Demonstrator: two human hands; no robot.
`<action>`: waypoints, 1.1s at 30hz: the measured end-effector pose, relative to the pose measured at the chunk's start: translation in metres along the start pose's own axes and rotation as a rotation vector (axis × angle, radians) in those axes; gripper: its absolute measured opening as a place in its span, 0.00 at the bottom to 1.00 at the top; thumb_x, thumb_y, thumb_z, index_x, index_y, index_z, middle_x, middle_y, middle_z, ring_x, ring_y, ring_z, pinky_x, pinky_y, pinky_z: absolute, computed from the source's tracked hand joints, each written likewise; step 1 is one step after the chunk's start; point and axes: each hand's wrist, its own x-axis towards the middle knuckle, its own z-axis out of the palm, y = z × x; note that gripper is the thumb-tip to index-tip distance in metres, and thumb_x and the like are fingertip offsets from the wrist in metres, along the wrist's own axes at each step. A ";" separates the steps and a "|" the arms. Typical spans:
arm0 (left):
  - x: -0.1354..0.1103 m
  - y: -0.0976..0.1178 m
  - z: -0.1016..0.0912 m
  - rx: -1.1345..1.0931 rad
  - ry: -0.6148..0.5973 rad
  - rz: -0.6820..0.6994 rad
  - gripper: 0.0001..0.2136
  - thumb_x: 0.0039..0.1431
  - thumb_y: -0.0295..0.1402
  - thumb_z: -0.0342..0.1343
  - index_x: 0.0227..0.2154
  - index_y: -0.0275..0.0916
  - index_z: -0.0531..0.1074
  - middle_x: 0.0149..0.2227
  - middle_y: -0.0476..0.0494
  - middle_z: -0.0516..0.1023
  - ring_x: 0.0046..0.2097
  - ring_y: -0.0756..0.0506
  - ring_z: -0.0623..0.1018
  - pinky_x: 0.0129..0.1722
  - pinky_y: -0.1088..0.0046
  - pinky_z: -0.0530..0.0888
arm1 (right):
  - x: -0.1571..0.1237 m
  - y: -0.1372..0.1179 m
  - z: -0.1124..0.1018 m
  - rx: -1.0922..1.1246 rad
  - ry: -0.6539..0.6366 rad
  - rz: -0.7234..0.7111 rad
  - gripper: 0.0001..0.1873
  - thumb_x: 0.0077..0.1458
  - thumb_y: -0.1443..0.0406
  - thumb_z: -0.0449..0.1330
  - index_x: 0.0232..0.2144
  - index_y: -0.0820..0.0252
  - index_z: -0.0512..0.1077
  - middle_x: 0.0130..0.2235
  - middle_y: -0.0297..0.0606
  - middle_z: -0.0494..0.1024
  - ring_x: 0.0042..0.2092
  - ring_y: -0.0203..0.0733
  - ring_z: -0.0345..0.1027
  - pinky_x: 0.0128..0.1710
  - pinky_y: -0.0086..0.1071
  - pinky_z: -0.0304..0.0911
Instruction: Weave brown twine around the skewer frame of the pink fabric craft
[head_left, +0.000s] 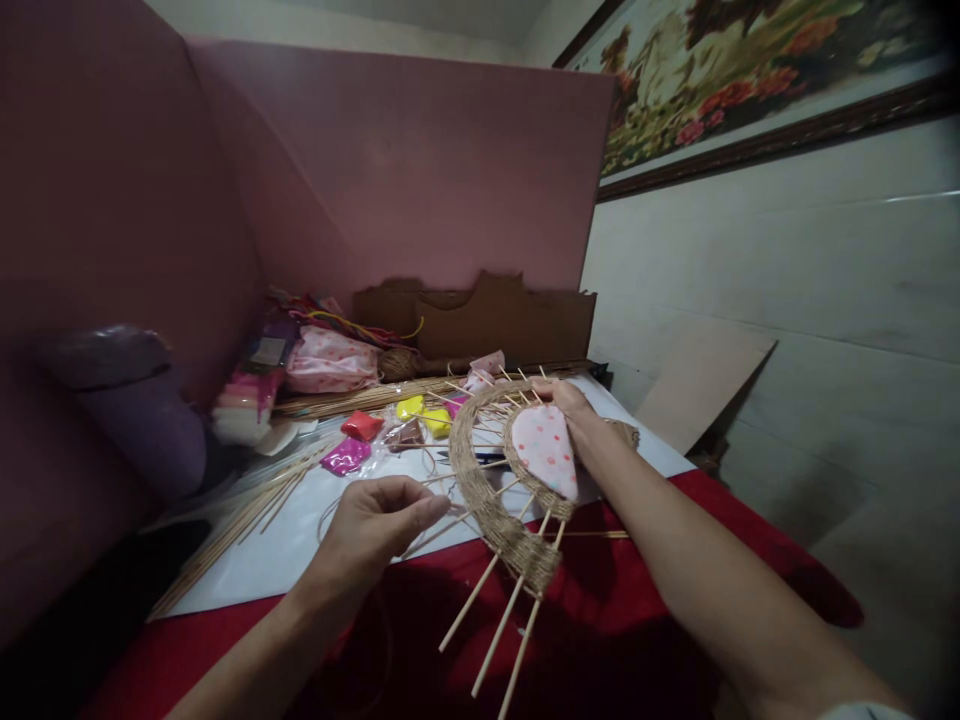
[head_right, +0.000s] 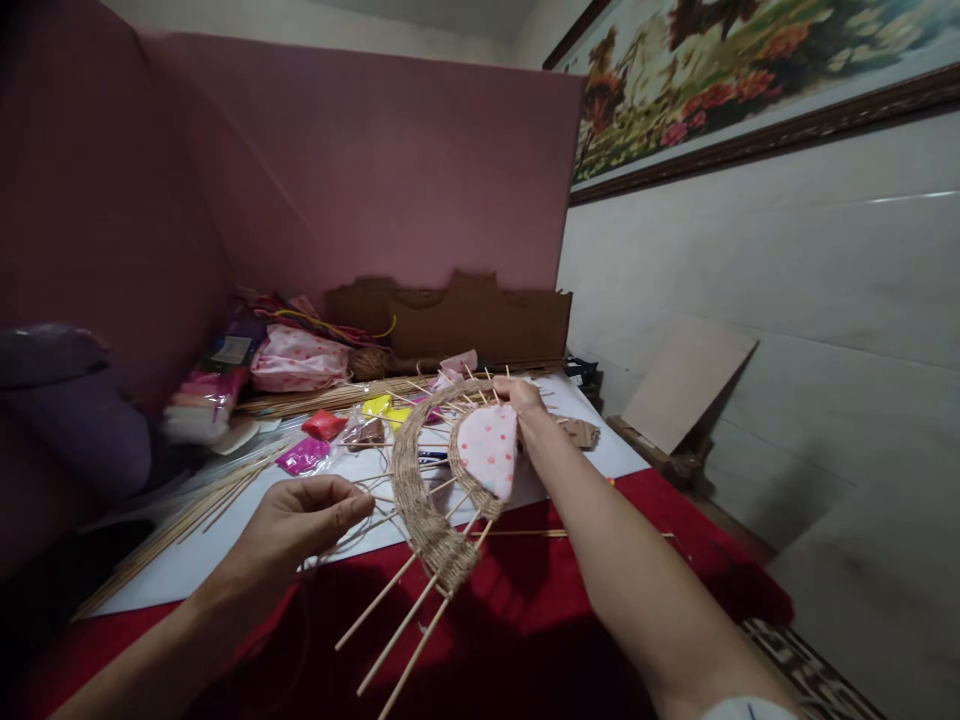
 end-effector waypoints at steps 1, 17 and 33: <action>0.000 0.001 0.000 -0.007 -0.016 -0.020 0.16 0.42 0.44 0.62 0.18 0.34 0.70 0.14 0.56 0.59 0.19 0.57 0.54 0.18 0.80 0.51 | 0.001 0.000 0.000 -0.004 0.005 0.021 0.08 0.41 0.76 0.52 0.23 0.62 0.68 0.17 0.33 0.69 0.20 0.37 0.63 0.25 0.32 0.62; -0.004 -0.011 0.003 0.369 0.018 0.263 0.13 0.52 0.41 0.54 0.24 0.35 0.75 0.21 0.47 0.72 0.23 0.52 0.66 0.23 0.77 0.63 | 0.014 0.010 -0.009 0.010 0.121 -0.032 0.11 0.42 0.71 0.58 0.33 0.61 0.70 0.17 0.31 0.69 0.17 0.34 0.61 0.17 0.29 0.60; -0.007 -0.021 0.006 0.947 0.239 0.809 0.10 0.55 0.24 0.49 0.29 0.38 0.76 0.24 0.46 0.79 0.24 0.49 0.77 0.26 0.76 0.70 | 0.014 0.007 -0.011 0.085 0.280 -0.101 0.13 0.42 0.75 0.55 0.33 0.61 0.69 0.19 0.29 0.70 0.17 0.32 0.61 0.16 0.27 0.59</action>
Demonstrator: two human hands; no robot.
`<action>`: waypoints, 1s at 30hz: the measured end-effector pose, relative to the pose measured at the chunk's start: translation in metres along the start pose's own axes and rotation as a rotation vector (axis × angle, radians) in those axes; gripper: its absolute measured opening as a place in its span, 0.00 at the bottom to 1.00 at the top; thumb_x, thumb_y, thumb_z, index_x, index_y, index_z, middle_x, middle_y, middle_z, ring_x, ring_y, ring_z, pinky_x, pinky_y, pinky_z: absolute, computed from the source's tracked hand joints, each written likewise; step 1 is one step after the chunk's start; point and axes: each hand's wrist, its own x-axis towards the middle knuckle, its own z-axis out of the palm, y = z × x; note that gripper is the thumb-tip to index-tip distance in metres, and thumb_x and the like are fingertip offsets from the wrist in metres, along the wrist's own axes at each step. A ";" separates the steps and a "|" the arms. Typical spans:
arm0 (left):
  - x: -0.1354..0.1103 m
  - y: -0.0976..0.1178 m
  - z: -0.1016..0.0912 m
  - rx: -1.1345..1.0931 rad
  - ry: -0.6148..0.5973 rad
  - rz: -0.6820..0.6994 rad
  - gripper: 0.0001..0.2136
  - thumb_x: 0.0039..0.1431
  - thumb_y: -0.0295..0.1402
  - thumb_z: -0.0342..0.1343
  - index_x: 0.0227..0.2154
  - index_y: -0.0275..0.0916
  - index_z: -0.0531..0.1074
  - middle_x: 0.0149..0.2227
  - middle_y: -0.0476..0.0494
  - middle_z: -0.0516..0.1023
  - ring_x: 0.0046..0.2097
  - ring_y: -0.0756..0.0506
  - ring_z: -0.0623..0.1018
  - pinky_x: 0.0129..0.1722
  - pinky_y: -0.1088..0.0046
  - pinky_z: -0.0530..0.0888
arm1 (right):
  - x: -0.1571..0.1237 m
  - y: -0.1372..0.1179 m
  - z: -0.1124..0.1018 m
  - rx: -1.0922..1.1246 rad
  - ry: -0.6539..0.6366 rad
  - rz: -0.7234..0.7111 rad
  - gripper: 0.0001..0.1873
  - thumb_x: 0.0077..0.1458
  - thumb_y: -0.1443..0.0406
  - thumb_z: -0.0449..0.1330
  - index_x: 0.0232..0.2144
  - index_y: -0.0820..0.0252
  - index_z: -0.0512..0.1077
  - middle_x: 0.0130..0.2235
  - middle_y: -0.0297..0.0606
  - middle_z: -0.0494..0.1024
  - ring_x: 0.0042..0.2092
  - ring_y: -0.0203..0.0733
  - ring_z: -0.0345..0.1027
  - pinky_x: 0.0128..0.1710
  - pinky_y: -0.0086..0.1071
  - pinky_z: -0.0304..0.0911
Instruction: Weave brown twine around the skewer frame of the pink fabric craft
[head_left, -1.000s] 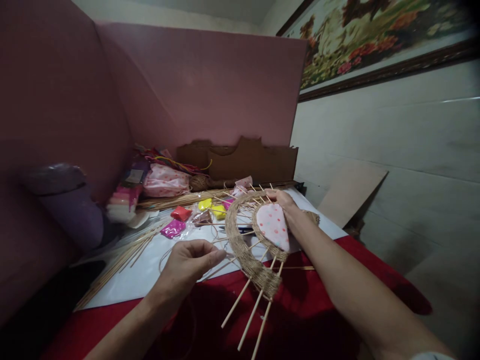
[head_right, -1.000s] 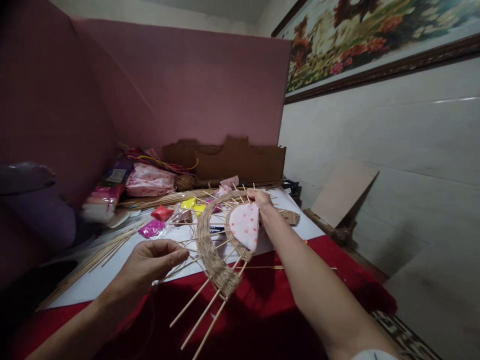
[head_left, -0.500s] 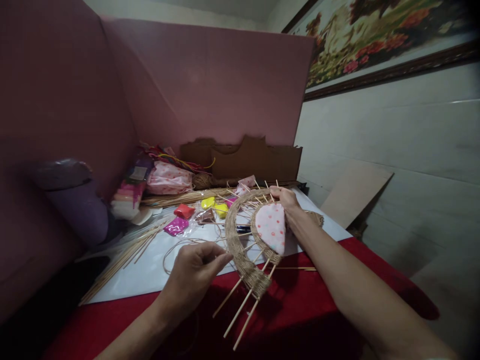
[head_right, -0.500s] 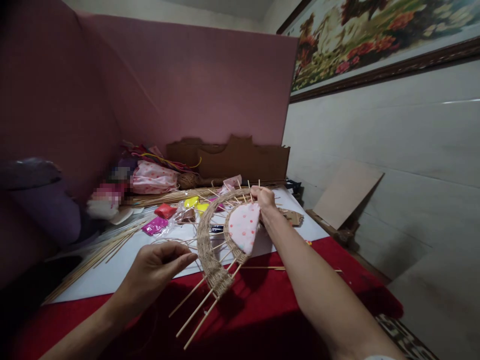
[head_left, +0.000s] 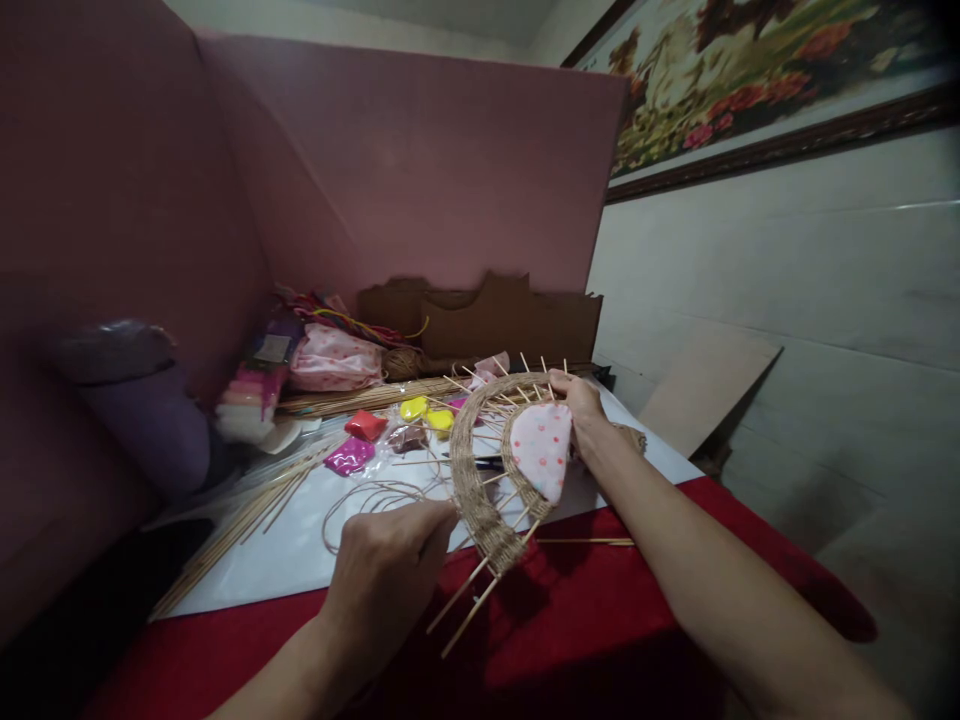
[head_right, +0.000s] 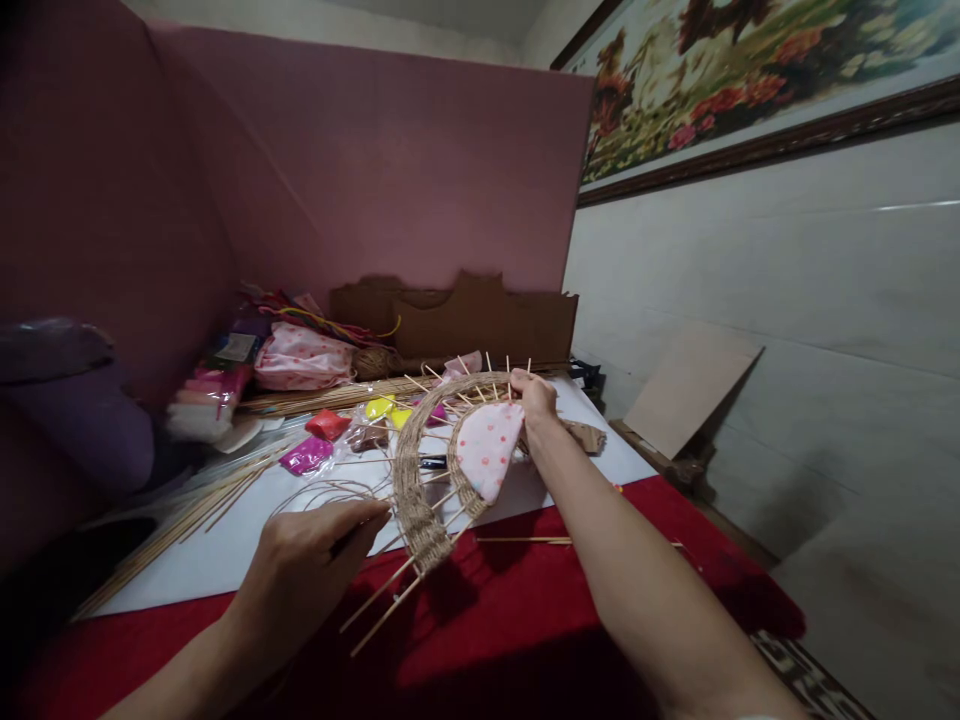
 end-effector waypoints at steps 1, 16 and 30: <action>0.001 0.000 0.000 0.007 0.008 0.004 0.10 0.55 0.24 0.49 0.29 0.38 0.76 0.25 0.46 0.79 0.24 0.49 0.77 0.26 0.76 0.70 | -0.001 0.000 0.000 -0.002 -0.010 0.000 0.13 0.42 0.75 0.55 0.33 0.61 0.69 0.19 0.29 0.70 0.17 0.32 0.61 0.16 0.27 0.59; 0.010 -0.008 -0.015 0.208 0.070 -0.010 0.09 0.56 0.35 0.54 0.24 0.42 0.76 0.22 0.49 0.76 0.25 0.50 0.75 0.25 0.77 0.64 | -0.009 -0.006 0.004 -0.051 -0.262 0.120 0.12 0.45 0.74 0.58 0.35 0.61 0.69 0.21 0.32 0.72 0.18 0.34 0.62 0.16 0.28 0.60; 0.014 -0.005 -0.018 -0.772 -0.175 -0.500 0.11 0.49 0.40 0.59 0.25 0.37 0.77 0.20 0.47 0.73 0.20 0.53 0.64 0.19 0.78 0.63 | -0.012 -0.011 0.007 -0.009 -0.400 0.251 0.11 0.47 0.75 0.55 0.34 0.60 0.70 0.24 0.33 0.74 0.18 0.33 0.62 0.16 0.26 0.58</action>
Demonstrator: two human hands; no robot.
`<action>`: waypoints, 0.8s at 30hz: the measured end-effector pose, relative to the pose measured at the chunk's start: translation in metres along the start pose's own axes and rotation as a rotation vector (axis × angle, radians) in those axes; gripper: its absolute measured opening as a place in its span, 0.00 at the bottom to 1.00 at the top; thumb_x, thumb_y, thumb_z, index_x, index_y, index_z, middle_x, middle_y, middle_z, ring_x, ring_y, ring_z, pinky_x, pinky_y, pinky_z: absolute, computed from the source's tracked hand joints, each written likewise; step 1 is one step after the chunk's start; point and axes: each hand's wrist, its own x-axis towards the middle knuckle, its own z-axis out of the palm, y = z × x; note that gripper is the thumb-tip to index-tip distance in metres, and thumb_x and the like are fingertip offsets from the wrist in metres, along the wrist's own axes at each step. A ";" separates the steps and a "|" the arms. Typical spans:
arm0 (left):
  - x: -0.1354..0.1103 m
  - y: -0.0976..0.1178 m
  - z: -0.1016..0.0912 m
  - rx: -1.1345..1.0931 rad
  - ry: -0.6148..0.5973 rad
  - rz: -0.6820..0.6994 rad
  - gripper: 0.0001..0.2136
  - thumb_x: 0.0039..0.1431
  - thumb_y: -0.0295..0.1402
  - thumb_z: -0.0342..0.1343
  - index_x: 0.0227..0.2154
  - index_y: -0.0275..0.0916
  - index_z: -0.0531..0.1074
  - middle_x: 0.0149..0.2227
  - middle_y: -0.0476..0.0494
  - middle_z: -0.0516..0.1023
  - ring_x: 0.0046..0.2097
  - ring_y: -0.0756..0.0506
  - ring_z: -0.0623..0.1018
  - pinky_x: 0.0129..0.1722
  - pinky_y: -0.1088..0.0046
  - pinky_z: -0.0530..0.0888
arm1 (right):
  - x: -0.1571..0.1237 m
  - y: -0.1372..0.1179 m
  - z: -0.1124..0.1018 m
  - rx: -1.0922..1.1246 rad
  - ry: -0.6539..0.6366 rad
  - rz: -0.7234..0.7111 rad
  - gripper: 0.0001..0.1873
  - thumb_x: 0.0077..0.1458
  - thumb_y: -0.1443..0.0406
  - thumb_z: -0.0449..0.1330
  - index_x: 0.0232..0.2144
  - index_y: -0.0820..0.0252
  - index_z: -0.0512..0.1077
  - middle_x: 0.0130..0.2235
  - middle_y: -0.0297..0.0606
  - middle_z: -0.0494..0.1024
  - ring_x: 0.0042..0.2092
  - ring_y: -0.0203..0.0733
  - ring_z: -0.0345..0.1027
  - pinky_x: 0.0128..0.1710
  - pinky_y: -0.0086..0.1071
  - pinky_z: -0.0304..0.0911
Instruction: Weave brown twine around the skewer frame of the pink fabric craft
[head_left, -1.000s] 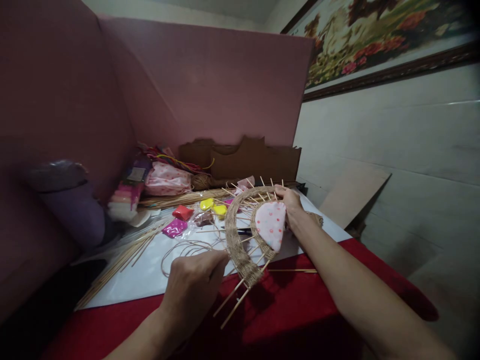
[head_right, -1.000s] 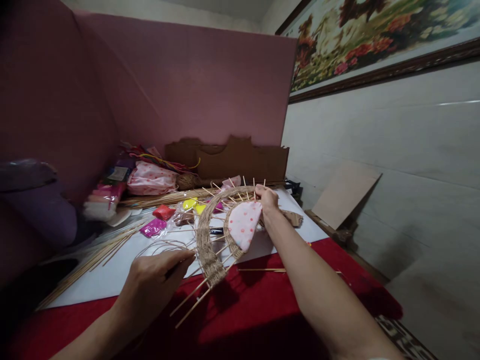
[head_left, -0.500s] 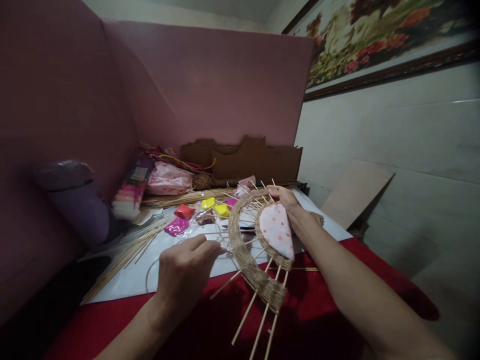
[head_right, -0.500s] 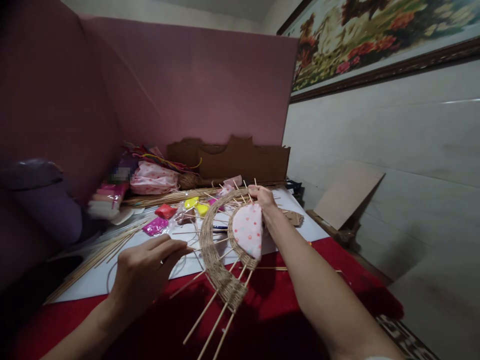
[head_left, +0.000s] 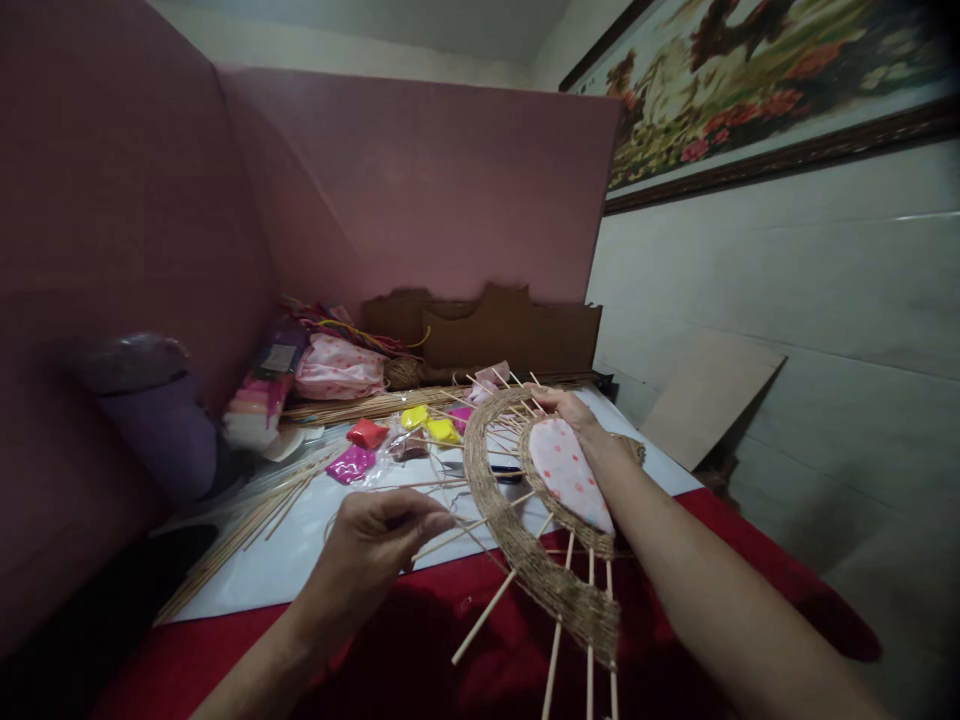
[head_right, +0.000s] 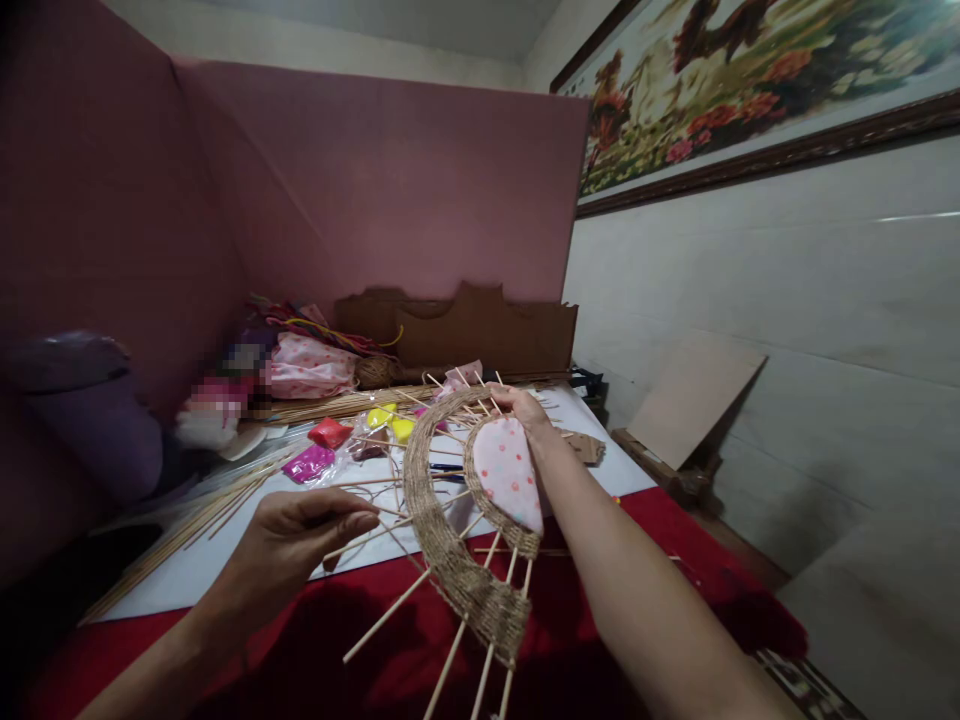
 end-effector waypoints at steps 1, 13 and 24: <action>0.000 0.001 0.001 0.008 -0.005 0.002 0.11 0.49 0.40 0.59 0.24 0.36 0.77 0.20 0.48 0.72 0.21 0.53 0.63 0.19 0.79 0.62 | -0.002 0.001 0.002 0.007 -0.020 0.006 0.11 0.46 0.75 0.55 0.34 0.60 0.70 0.24 0.33 0.74 0.18 0.33 0.62 0.17 0.26 0.58; 0.004 0.001 0.009 -0.241 0.076 -0.228 0.11 0.44 0.39 0.62 0.20 0.35 0.73 0.19 0.51 0.69 0.23 0.54 0.65 0.23 0.79 0.62 | 0.004 0.006 0.001 0.084 -0.005 0.027 0.11 0.48 0.76 0.51 0.32 0.61 0.69 0.24 0.32 0.74 0.19 0.31 0.62 0.18 0.24 0.57; 0.003 -0.010 0.011 -0.124 -0.002 -0.015 0.08 0.51 0.36 0.58 0.30 0.38 0.78 0.30 0.44 0.79 0.32 0.47 0.74 0.33 0.74 0.70 | 0.008 0.011 0.000 0.126 -0.045 0.069 0.10 0.46 0.76 0.54 0.32 0.62 0.70 0.22 0.31 0.73 0.16 0.28 0.57 0.14 0.21 0.52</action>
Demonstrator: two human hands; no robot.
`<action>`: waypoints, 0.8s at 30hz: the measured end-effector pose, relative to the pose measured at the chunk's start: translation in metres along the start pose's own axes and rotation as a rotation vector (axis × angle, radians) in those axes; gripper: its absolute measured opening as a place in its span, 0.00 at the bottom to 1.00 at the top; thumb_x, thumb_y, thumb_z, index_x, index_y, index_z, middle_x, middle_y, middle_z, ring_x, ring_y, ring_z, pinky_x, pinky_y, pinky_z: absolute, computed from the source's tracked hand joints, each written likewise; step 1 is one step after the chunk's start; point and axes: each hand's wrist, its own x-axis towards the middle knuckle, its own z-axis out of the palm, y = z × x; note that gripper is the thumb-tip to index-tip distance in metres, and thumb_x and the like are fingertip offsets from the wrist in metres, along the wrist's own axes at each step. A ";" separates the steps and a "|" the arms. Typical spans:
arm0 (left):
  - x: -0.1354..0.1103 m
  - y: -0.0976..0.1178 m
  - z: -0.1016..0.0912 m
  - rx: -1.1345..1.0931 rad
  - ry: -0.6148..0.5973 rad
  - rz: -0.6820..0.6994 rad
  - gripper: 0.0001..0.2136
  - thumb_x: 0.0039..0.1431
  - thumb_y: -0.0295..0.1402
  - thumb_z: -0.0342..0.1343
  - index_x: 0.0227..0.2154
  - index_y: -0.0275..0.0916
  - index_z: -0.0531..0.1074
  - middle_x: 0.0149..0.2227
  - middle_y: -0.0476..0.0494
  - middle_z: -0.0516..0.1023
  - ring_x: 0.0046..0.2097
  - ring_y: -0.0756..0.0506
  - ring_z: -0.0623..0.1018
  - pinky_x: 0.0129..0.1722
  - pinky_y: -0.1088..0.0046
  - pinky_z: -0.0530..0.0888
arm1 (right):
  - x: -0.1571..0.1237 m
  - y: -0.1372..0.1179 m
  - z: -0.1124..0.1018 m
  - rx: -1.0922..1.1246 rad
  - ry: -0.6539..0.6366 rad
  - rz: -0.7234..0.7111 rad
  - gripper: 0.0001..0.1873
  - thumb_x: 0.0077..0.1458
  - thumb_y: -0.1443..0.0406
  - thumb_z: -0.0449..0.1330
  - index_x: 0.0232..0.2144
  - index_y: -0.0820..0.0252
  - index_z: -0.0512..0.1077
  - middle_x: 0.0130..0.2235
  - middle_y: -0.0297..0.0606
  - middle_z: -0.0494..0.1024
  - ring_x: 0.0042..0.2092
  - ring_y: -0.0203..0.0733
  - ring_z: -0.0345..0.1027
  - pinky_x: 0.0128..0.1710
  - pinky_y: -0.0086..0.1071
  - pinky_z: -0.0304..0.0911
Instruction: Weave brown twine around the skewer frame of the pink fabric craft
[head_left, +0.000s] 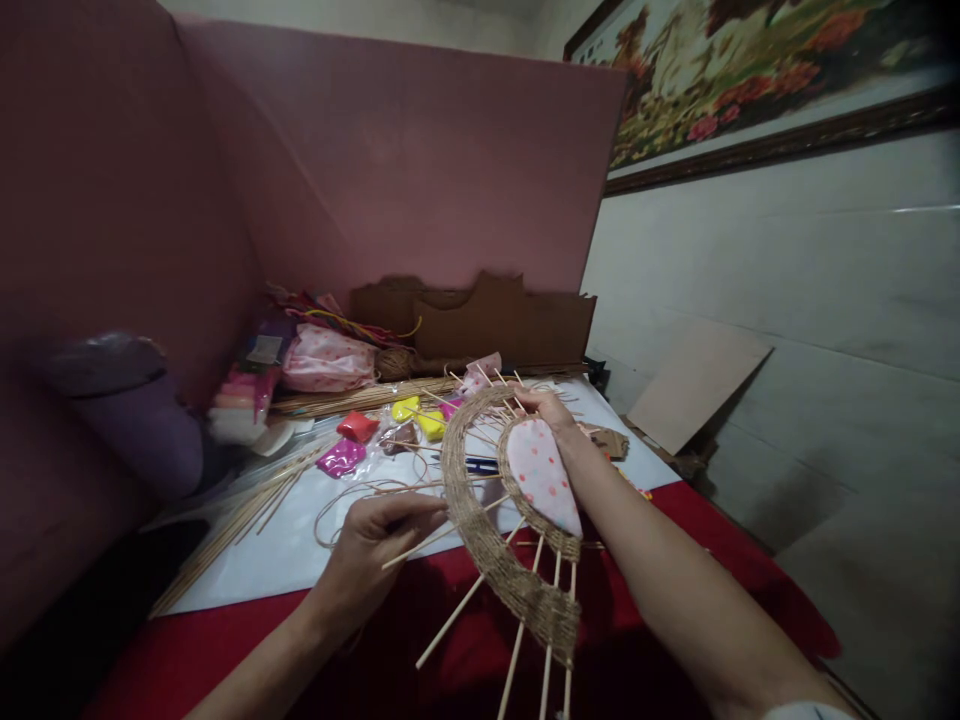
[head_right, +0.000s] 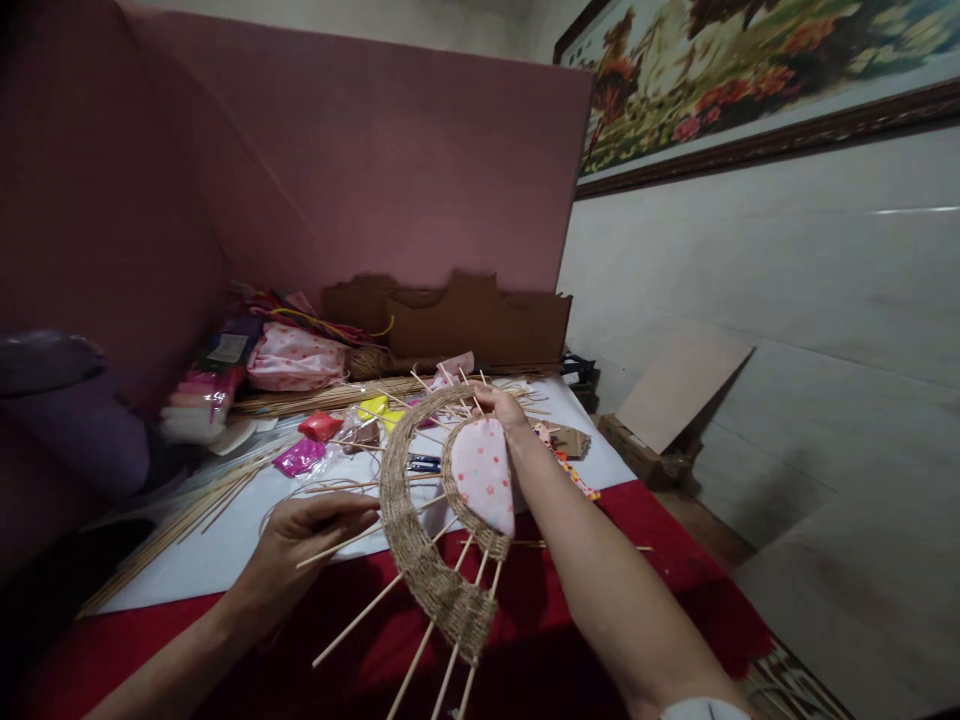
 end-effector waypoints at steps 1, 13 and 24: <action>0.000 -0.001 0.000 0.013 -0.025 0.014 0.08 0.52 0.36 0.57 0.31 0.38 0.78 0.30 0.44 0.78 0.33 0.48 0.74 0.33 0.74 0.70 | 0.000 0.001 0.001 0.005 -0.003 0.002 0.10 0.46 0.76 0.54 0.32 0.62 0.70 0.23 0.31 0.74 0.16 0.27 0.57 0.14 0.20 0.52; -0.001 0.005 -0.001 -0.261 -0.097 -0.270 0.10 0.50 0.40 0.58 0.26 0.36 0.75 0.26 0.47 0.73 0.30 0.49 0.68 0.30 0.76 0.64 | -0.002 0.007 0.001 0.067 0.040 0.029 0.09 0.46 0.76 0.55 0.31 0.64 0.70 0.23 0.33 0.74 0.15 0.26 0.57 0.13 0.20 0.52; 0.002 0.023 -0.002 -0.469 -0.196 -0.581 0.17 0.35 0.46 0.66 0.18 0.33 0.75 0.14 0.53 0.65 0.19 0.55 0.59 0.21 0.79 0.55 | -0.008 0.014 0.011 0.076 -0.024 0.026 0.11 0.46 0.75 0.56 0.34 0.61 0.69 0.24 0.30 0.74 0.16 0.27 0.58 0.13 0.20 0.53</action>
